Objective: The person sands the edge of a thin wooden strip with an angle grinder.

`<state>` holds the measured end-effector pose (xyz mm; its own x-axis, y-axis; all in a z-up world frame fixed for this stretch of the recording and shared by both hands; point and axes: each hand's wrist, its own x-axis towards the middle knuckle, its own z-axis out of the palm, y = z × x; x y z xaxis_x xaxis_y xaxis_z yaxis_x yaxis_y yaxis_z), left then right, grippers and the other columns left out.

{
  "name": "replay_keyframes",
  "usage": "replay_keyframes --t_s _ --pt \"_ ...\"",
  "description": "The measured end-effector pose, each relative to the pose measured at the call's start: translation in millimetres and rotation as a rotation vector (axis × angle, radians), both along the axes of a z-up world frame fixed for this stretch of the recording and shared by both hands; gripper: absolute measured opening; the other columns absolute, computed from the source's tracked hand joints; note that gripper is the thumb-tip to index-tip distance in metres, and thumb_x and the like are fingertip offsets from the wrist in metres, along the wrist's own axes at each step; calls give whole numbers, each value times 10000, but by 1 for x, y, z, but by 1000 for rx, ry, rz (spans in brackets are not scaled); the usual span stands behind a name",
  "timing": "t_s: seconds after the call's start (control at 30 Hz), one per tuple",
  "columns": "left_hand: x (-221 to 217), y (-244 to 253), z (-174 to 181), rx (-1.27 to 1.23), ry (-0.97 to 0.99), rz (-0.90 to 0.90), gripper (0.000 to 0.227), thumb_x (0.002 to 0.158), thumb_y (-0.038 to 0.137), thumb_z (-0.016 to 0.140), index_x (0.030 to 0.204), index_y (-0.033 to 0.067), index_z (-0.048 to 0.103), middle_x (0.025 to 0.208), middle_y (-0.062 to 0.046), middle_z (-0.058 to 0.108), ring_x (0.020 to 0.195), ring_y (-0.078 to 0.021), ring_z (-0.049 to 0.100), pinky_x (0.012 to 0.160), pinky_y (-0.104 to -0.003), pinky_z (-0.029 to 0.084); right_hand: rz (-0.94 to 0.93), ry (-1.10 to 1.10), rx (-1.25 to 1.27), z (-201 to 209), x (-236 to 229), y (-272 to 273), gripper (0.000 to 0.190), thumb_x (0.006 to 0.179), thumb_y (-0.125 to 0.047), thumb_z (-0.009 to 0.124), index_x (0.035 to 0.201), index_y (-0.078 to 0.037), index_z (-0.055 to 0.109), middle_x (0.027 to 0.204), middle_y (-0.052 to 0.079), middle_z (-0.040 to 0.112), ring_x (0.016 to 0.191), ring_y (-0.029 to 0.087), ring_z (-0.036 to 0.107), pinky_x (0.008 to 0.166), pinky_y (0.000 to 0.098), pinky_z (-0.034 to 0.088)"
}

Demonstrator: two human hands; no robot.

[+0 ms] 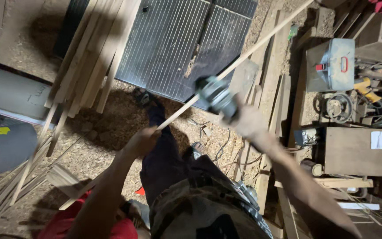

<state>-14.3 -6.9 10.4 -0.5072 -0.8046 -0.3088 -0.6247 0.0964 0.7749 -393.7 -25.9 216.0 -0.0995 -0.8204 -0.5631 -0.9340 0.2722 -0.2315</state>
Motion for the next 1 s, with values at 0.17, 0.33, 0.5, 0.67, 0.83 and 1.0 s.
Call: replay_keyframes --t_s 0.17,0.33,0.5,0.67,0.83,1.0 --pt "4 -10 -10 89 -41 -77 498 1050 483 398 1017 35 614 828 -260 633 777 -461 640 708 -538 500 166 -7 128 6 40 14 822 861 -367 709 1539 -188 281 860 175 721 512 245 695 442 373 611" --pt "10 -20 -3 306 -74 -109 473 1058 455 407 994 35 612 733 -187 621 671 -311 614 675 -478 506 -180 82 105 3 -29 -28 630 922 -491 728 1364 -76 554 900 162 747 631 215 722 573 364 633" --pt "6 -18 1 494 28 37 355 1060 379 488 982 64 632 692 -58 497 621 -167 459 572 -401 423 -298 -66 -209 11 -95 -46 849 775 -362 856 1460 -51 461 1199 237 698 1021 352 689 921 443 568" --pt "6 -11 60 687 -1 95 161 1004 273 502 999 123 562 669 -19 476 572 -163 467 510 -370 405 -503 -349 -292 4 -102 14 875 719 -233 818 1499 -50 465 1288 207 705 1089 292 715 981 410 569" --pt "0 -14 88 705 254 82 190 990 285 642 1008 100 604 767 43 419 696 -85 381 591 -303 338 -524 -291 -181 -10 -87 61 861 745 -232 833 1501 -53 463 1280 193 700 1072 277 716 975 407 562" --pt "-45 -41 89 544 127 -20 424 993 426 622 1257 102 550 898 -1 586 828 -132 560 736 -298 473 -559 -447 -251 -17 -71 86 744 757 -188 863 1399 0 537 1234 160 733 1059 230 699 950 348 550"
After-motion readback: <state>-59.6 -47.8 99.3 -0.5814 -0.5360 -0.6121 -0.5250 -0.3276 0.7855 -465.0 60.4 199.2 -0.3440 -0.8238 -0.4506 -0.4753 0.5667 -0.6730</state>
